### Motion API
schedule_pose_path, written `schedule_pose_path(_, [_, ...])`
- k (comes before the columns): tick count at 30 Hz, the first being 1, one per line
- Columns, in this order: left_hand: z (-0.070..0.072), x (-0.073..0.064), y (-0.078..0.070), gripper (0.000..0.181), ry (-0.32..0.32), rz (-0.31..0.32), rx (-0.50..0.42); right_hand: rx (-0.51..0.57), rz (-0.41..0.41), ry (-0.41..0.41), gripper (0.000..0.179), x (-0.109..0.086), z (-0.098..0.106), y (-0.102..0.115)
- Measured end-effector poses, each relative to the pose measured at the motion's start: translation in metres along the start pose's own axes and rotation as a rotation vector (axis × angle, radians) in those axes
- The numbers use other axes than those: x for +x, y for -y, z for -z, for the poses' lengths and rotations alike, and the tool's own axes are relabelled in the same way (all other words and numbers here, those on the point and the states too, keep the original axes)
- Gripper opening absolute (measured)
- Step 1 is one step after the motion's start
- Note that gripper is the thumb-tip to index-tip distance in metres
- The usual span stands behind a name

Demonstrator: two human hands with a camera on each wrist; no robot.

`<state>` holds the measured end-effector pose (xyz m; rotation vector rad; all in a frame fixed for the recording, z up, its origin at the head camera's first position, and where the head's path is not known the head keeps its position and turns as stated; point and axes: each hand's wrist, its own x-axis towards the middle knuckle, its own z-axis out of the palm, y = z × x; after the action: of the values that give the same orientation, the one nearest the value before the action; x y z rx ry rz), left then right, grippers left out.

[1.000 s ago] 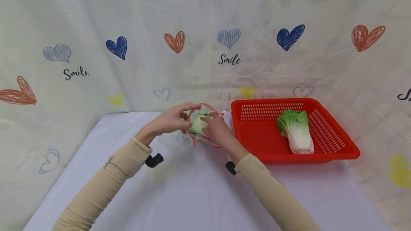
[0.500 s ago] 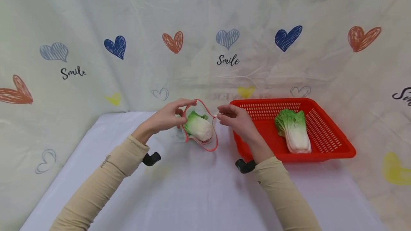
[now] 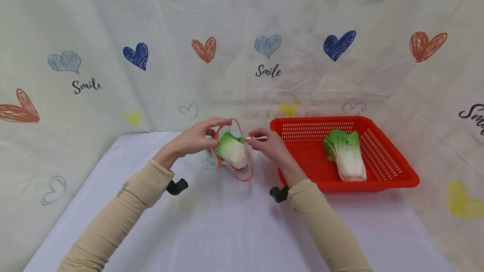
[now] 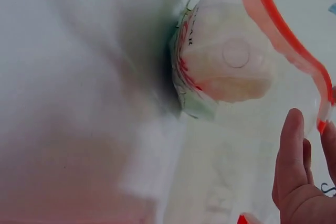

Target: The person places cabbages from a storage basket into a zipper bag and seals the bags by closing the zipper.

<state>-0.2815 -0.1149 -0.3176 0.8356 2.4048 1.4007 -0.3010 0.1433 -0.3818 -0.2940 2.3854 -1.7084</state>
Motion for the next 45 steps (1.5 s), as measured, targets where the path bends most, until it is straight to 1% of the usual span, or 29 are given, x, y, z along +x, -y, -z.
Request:
schedule_pose_path(3, [0.0,0.0,0.0,0.07,0.007,-0.01,0.009,-0.041,-0.018,-0.021,0.044,0.001,-0.003,0.001])
schedule_pose_path(8, [0.001,0.0,-0.001,0.069,0.018,-0.023,0.027,-0.116,-0.022,-0.093,0.029,0.003,-0.004,0.004])
schedule_pose_path(9, [0.002,-0.001,-0.001,0.069,0.016,-0.022,0.038,-0.106,-0.026,-0.103,0.027,0.003,-0.003,0.005])
schedule_pose_path(11, [0.004,-0.002,-0.001,0.069,0.004,-0.025,0.071,-0.081,-0.046,-0.126,0.025,0.003,0.001,0.008])
schedule_pose_path(13, [0.007,-0.003,0.0,0.069,-0.014,-0.041,0.138,-0.031,-0.068,-0.16,0.024,0.004,0.006,0.011])
schedule_pose_path(16, [0.013,-0.003,0.002,0.066,-0.071,-0.086,0.248,0.065,-0.071,-0.217,0.024,0.004,0.013,0.018])
schedule_pose_path(18, [0.018,-0.003,0.003,0.064,-0.123,-0.106,0.305,0.13,-0.057,-0.249,0.024,0.002,0.016,0.025])
schedule_pose_path(20, [0.023,-0.004,0.003,0.061,-0.175,-0.112,0.312,0.188,-0.042,-0.268,0.024,0.001,0.019,0.031])
schedule_pose_path(21, [0.026,-0.005,0.003,0.06,-0.195,-0.111,0.301,0.212,-0.041,-0.273,0.023,0.0,0.02,0.034])
schedule_pose_path(23, [0.032,-0.008,0.003,0.057,-0.212,-0.099,0.246,0.255,-0.043,-0.28,0.022,-0.001,0.022,0.039])
schedule_pose_path(26, [0.037,-0.015,0.003,0.051,-0.181,-0.082,0.143,0.323,-0.057,-0.286,0.021,-0.001,0.024,0.045])
schedule_pose_path(28, [0.038,-0.02,0.004,0.052,-0.143,-0.071,0.099,0.358,-0.06,-0.291,0.02,0.0,0.024,0.048])
schedule_pose_path(31, [0.035,-0.03,0.005,0.062,-0.093,-0.076,0.114,0.397,-0.058,-0.297,0.018,0.001,0.024,0.049])
schedule_pose_path(35, [0.026,-0.042,0.003,0.078,-0.027,-0.125,0.155,0.414,-0.061,-0.303,0.016,0.002,0.023,0.049])
schedule_pose_path(38, [0.02,-0.046,0.002,0.083,-0.011,-0.179,0.174,0.42,-0.068,-0.307,0.017,0.002,0.024,0.049])
schedule_pose_path(40, [0.017,-0.045,0.002,0.08,-0.04,-0.22,0.202,0.432,-0.068,-0.307,0.018,0.002,0.024,0.049])
schedule_pose_path(41, [0.016,-0.044,0.002,0.076,-0.069,-0.245,0.217,0.438,-0.068,-0.307,0.018,0.003,0.024,0.049])
schedule_pose_path(43, [0.016,-0.039,0.002,0.067,-0.151,-0.286,0.251,0.443,-0.062,-0.303,0.019,0.004,0.024,0.049])
schedule_pose_path(45, [0.018,-0.035,0.0,0.059,-0.244,-0.313,0.271,0.443,-0.049,-0.292,0.019,0.005,0.025,0.05])
